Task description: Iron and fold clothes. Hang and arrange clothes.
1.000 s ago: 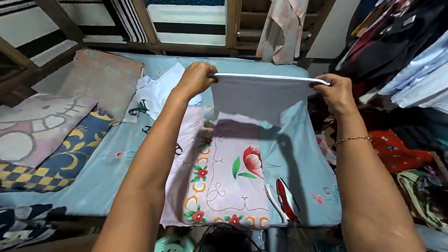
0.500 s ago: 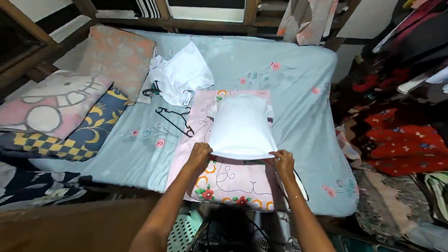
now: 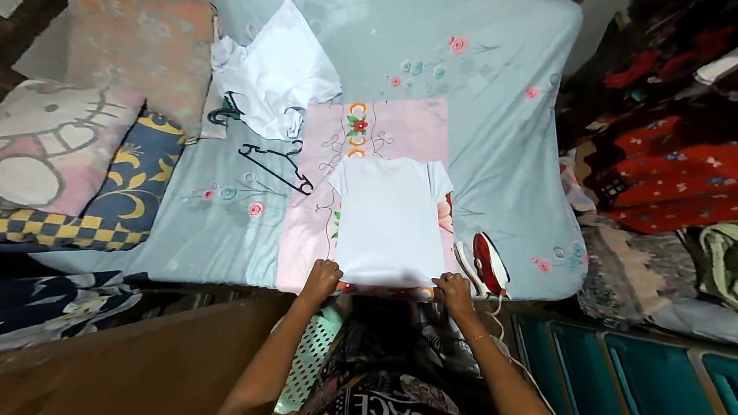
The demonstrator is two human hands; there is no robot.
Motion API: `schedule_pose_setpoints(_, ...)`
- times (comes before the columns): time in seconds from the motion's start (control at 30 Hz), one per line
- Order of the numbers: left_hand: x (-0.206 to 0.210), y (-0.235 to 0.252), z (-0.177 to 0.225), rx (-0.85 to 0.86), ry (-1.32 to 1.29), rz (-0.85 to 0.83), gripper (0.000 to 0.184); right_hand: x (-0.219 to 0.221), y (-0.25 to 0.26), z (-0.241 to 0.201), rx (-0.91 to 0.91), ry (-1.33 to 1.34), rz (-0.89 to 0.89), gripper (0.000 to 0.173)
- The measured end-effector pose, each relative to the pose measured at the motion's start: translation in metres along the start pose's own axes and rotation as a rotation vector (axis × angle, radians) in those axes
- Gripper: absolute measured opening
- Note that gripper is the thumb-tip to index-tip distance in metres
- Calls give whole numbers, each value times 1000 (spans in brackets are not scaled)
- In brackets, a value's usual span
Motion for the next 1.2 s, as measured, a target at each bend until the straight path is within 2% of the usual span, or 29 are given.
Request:
schedule_pose_setpoints(0.17,32,-23,-6,71,5,40,21,20,-37,-3,-27,47,-44,19)
schedule_pose_setpoints(0.23,41,-25,-6,17,-5,-45,24,20,-39,-2,7,78,-167,20)
schedule_pose_setpoints(0.3,47,-25,-5,-43,-23,-147,32,2,-31,3,109,111,-211,32)
schedule_pose_setpoints(0.37,45,-25,0,-53,-56,-138,41,-18,-19,16,222,118,-119,38)
schedule_pose_setpoints(0.47,38,-16,0,-61,-71,-42,38,-19,7,40,323,9,-12,41)
schedule_pose_setpoints(0.6,18,5,-9,-176,-132,107,36,4,33,57,549,-128,-306,55)
schedule_pose_setpoints(0.67,8,17,-20,-274,-235,142,41,6,39,62,610,-144,-358,55)
schedule_pose_setpoints(0.77,2,35,-41,-402,-433,154,51,-20,46,68,637,-59,-305,56)
schedule_pose_setpoints(0.87,0,51,-56,-488,-630,182,57,-65,44,77,682,249,-61,56)
schedule_pose_setpoints(0.93,-1,59,-58,-554,-682,166,56,-80,47,58,622,367,8,49)
schedule_pose_setpoints(1.0,0,62,-59,-598,-707,146,52,-78,59,19,488,421,-27,50)
schedule_pose_setpoints(1.1,-1,65,-64,-558,-729,150,41,-42,94,-41,328,513,-75,51)
schedule_pose_setpoints(1.2,5,71,-77,-519,-739,135,38,0,146,-84,282,411,-120,52)
Point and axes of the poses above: each hand's wrist, its own y-axis towards the middle knuckle, its own x-axis out of the palm, z = x × y, the point moved 6 cm from there along y, towards the middle knuckle, and after that the axes turned 9 degrees about -y, right-handed, at the moved point
